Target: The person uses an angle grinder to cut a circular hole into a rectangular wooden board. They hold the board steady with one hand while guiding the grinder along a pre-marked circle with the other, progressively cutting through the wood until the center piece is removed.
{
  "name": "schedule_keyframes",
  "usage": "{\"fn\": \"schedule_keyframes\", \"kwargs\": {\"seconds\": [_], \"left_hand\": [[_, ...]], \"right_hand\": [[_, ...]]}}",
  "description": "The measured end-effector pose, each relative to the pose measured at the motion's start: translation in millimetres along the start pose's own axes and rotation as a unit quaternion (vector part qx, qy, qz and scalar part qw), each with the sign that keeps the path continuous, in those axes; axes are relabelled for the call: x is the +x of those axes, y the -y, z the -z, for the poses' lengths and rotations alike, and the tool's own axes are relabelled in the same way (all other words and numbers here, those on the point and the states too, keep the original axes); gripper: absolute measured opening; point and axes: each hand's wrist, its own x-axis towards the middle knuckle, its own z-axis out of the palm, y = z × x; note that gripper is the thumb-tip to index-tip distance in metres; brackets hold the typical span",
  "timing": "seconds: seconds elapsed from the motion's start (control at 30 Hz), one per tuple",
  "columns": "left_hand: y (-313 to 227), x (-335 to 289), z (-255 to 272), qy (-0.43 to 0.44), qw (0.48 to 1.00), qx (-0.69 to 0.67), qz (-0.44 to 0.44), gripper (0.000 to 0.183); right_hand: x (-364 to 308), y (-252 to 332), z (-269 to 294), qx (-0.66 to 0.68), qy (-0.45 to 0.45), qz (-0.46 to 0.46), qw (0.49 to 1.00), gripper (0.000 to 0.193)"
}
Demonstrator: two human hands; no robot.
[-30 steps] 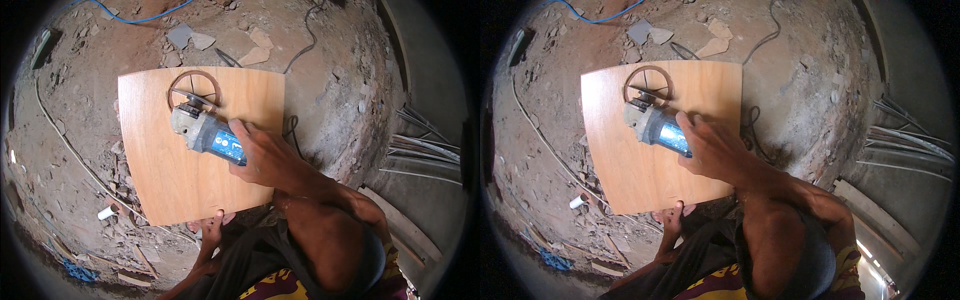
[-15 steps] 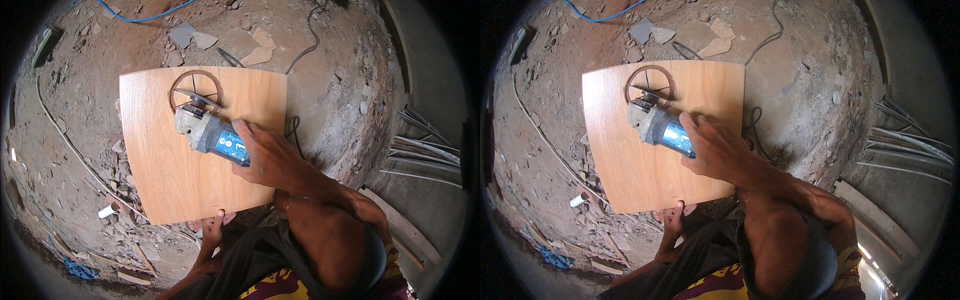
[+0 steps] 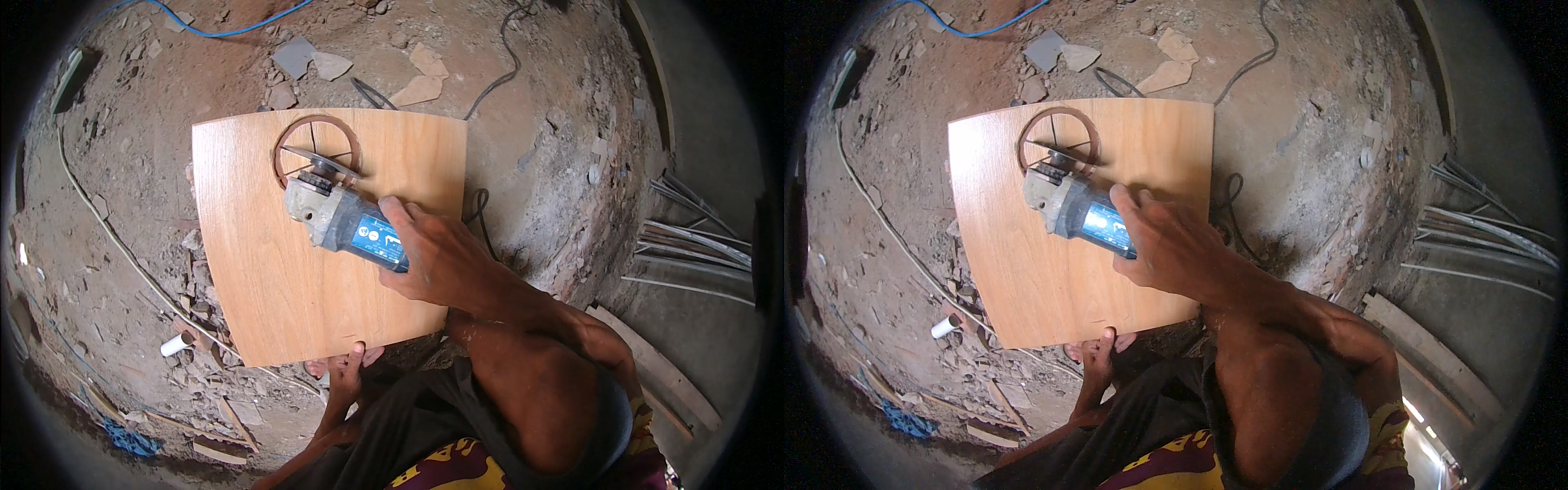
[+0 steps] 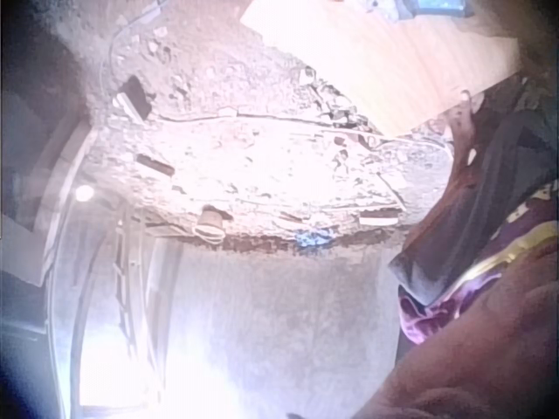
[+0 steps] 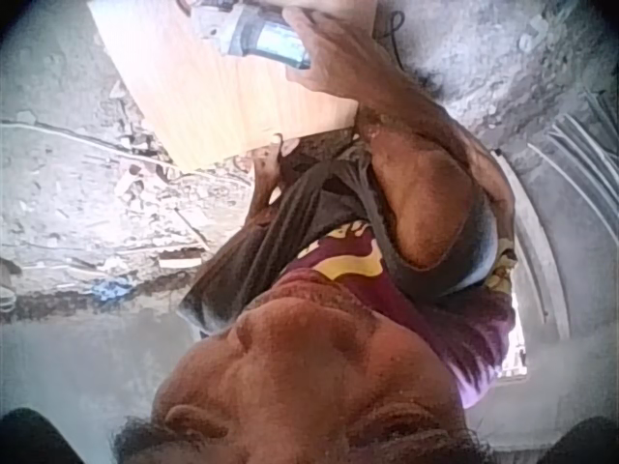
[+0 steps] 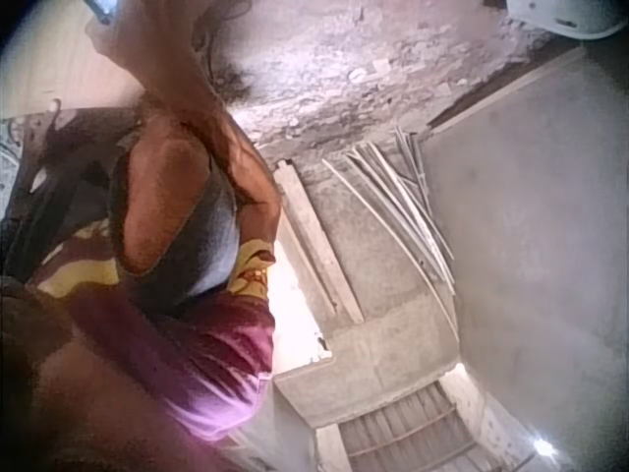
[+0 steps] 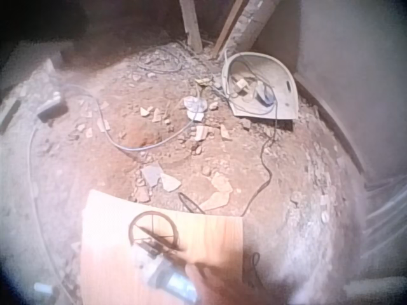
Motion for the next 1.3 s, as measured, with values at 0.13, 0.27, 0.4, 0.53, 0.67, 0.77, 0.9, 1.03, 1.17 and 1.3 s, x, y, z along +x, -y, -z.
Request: {"fn": "schedule_keyframes", "kwargs": {"seconds": [0.13, 0.27, 0.4, 0.53, 0.67, 0.77, 0.9, 1.03, 1.17, 1.3], "left_hand": [[2, 0, 0, 0.002, 1.000, -0.009, -0.014, 0.036], [6, 2, 6, 0.003, 1.000, -0.016, 0.001, 0.035], [2, 1, 2, 0.024, 1.000, -0.005, -0.015, 0.038], [0, 2, -1, 0.048, 0.999, 0.007, -0.021, 0.042], [1, 3, 1, 0.044, 0.998, 0.033, -0.024, 0.042], [-4, 3, 1, 0.005, 0.995, 0.082, -0.052, 0.045], [-19, 10, 47, -0.210, 0.968, 0.089, -0.108, 0.062], [-124, 15, 100, -0.278, 0.919, 0.109, -0.259, 0.069], [-173, 11, 128, -0.157, 0.955, 0.202, -0.147, 0.088], [-257, 17, 105, -0.107, 0.877, 0.415, -0.218, 0.075]], "right_hand": [[-1, -1, 0, -0.012, 0.022, -0.006, 1.000, 0.085], [-2, -2, -3, -0.012, 0.008, -0.008, 1.000, 0.078], [-4, -4, -2, -0.009, -0.019, 0.007, 1.000, 0.068], [-7, 1, 8, 0.006, 0.031, -0.040, 0.999, 0.072], [-14, 13, 20, -0.010, -0.004, -0.031, 0.999, 0.070], [-14, 21, 40, 0.016, -0.012, -0.034, 0.999, 0.067], [-14, 25, 61, 0.061, -0.060, -0.154, 0.984, 0.063], [-12, 23, 72, 0.077, -0.111, -0.123, 0.983, 0.060], [-9, 28, 75, 0.058, -0.135, -0.069, 0.987, 0.058], [-5, 32, 78, 0.084, -0.115, -0.065, 0.988, 0.059]]}}
